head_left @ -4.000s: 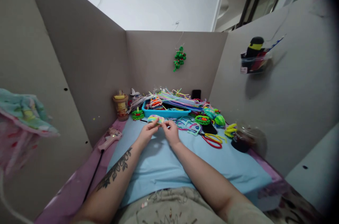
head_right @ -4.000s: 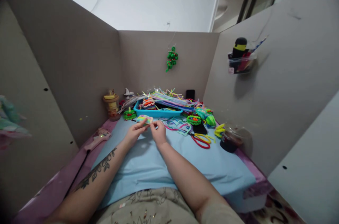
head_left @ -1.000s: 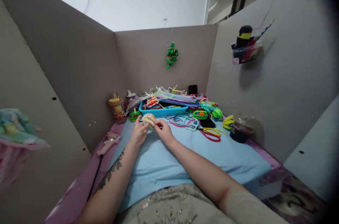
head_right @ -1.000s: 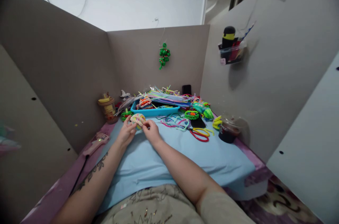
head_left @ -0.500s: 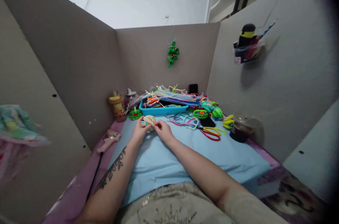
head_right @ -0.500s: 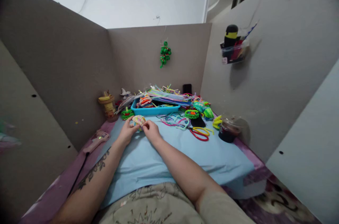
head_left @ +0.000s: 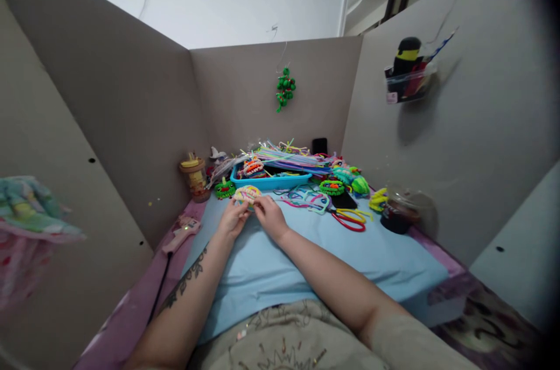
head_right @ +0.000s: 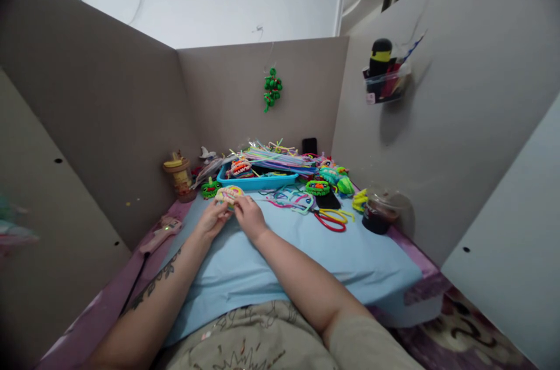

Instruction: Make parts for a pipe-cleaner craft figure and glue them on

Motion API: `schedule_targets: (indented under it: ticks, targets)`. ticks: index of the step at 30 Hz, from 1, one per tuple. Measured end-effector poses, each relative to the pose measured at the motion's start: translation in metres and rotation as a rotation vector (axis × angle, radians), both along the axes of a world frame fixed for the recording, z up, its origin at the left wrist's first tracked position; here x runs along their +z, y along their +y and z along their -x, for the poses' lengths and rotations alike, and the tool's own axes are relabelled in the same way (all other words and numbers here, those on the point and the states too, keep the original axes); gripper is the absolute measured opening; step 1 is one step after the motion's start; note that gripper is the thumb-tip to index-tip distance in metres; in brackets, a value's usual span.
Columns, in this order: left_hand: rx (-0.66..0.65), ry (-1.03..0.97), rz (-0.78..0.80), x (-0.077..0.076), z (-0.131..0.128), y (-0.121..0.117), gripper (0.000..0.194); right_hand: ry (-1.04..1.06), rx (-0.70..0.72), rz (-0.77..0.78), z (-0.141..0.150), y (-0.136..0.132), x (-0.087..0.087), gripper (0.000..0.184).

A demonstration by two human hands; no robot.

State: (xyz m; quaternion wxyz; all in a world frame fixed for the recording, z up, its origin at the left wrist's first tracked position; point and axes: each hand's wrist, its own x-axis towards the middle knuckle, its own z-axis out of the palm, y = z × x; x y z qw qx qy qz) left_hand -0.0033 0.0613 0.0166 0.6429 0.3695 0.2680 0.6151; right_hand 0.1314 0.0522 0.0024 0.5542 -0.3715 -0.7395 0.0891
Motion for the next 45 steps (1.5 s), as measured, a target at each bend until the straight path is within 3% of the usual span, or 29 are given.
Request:
schedule_targets:
  ticks: [6, 13, 21, 35, 39, 45]
  targets:
    - [0.069, -0.024, -0.079, 0.003, -0.003, -0.001, 0.046, -0.042, 0.039, -0.076, 0.004, -0.005, 0.003, 0.024]
    - [0.121, -0.022, -0.130, 0.007, -0.002, 0.000, 0.046, 0.044, 0.017, 0.006, -0.003, -0.008, 0.001, 0.018]
    - [0.150, -0.058, -0.069, 0.008, 0.001, 0.000, 0.039, 0.148, -0.035, 0.026, -0.005, -0.009, 0.004, 0.014]
    - [0.120, -0.192, -0.008, 0.005, 0.007, 0.006, 0.014, 0.385, 0.090, 0.163, -0.006, -0.007, 0.010, 0.011]
    - [0.108, -0.234, 0.033, 0.012, 0.006, 0.001, 0.016, 0.486, 0.171, 0.260, -0.005, -0.006, 0.011, 0.011]
    - [0.055, -0.222, -0.025, 0.009, 0.008, 0.001, 0.016, 0.634, 0.438, 0.463, -0.001, -0.003, 0.012, 0.022]
